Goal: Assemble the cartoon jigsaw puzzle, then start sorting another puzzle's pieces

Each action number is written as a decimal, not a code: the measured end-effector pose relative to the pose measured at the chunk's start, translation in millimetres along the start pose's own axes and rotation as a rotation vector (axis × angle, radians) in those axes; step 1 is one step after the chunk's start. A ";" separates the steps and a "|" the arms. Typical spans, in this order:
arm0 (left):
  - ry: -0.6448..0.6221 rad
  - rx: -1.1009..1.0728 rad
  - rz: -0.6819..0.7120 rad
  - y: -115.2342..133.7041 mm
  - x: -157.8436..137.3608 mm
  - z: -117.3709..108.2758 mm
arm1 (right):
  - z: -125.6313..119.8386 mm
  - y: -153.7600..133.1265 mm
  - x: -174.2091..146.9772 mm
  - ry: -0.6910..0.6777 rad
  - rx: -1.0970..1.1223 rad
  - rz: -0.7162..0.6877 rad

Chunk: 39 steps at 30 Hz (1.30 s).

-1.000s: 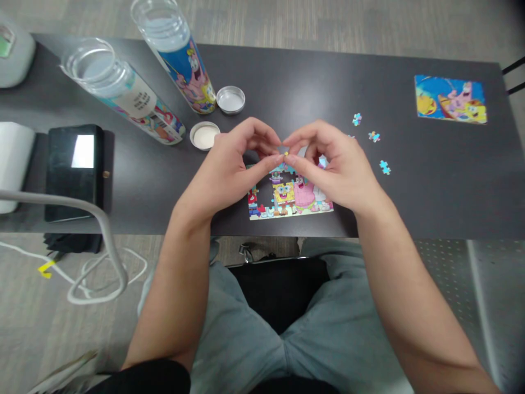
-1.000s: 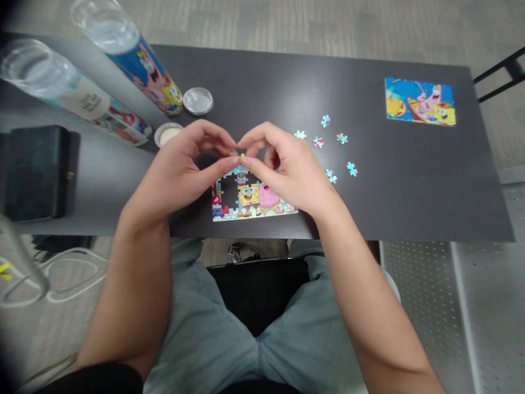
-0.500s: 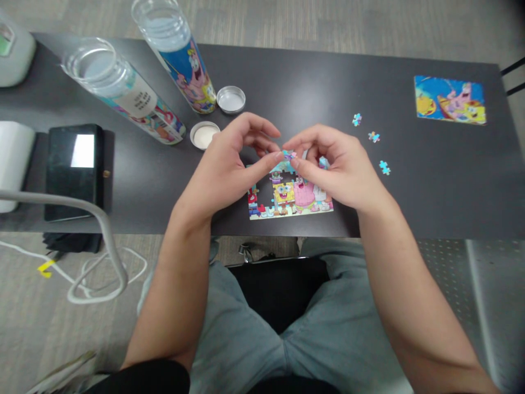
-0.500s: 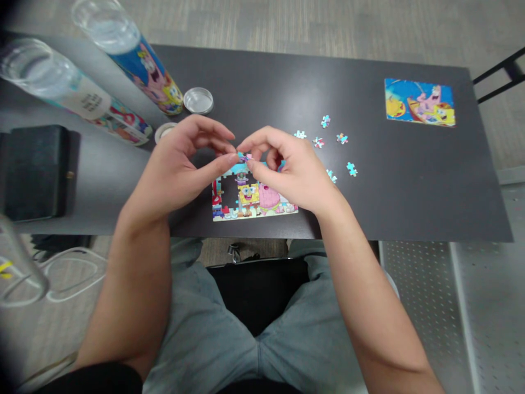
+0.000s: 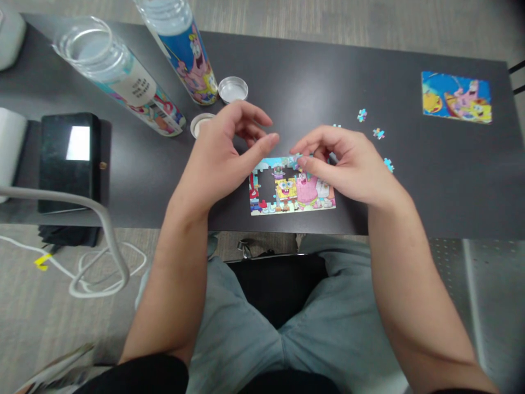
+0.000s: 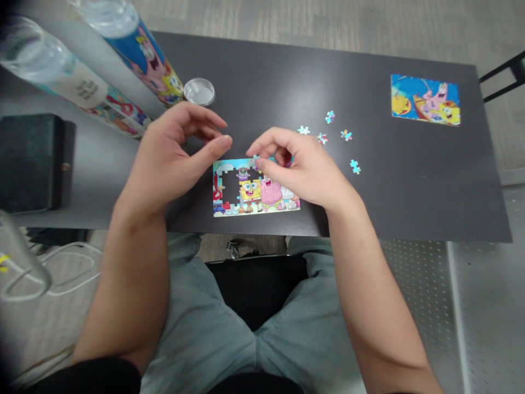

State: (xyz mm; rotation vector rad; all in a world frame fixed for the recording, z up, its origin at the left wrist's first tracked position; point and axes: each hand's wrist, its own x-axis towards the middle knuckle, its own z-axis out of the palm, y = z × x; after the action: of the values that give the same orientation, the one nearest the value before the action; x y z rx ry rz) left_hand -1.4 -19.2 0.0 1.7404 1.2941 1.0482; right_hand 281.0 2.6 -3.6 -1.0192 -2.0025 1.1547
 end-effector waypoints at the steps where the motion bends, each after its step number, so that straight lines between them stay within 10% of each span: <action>1: 0.023 0.017 0.005 -3.6 1.0 -1.5 | -1.2 2.2 -0.2 0.005 0.003 0.002; 39: -0.131 0.287 0.029 -5.7 -0.7 -6.3 | 9.4 4.7 7.1 0.013 -0.298 -0.096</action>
State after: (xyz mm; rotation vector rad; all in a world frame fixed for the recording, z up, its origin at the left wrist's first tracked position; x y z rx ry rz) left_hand -9.4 -18.0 -2.6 2.0094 1.3924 0.7773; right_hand 271.4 6.1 -11.1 -1.0559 -2.2318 0.8126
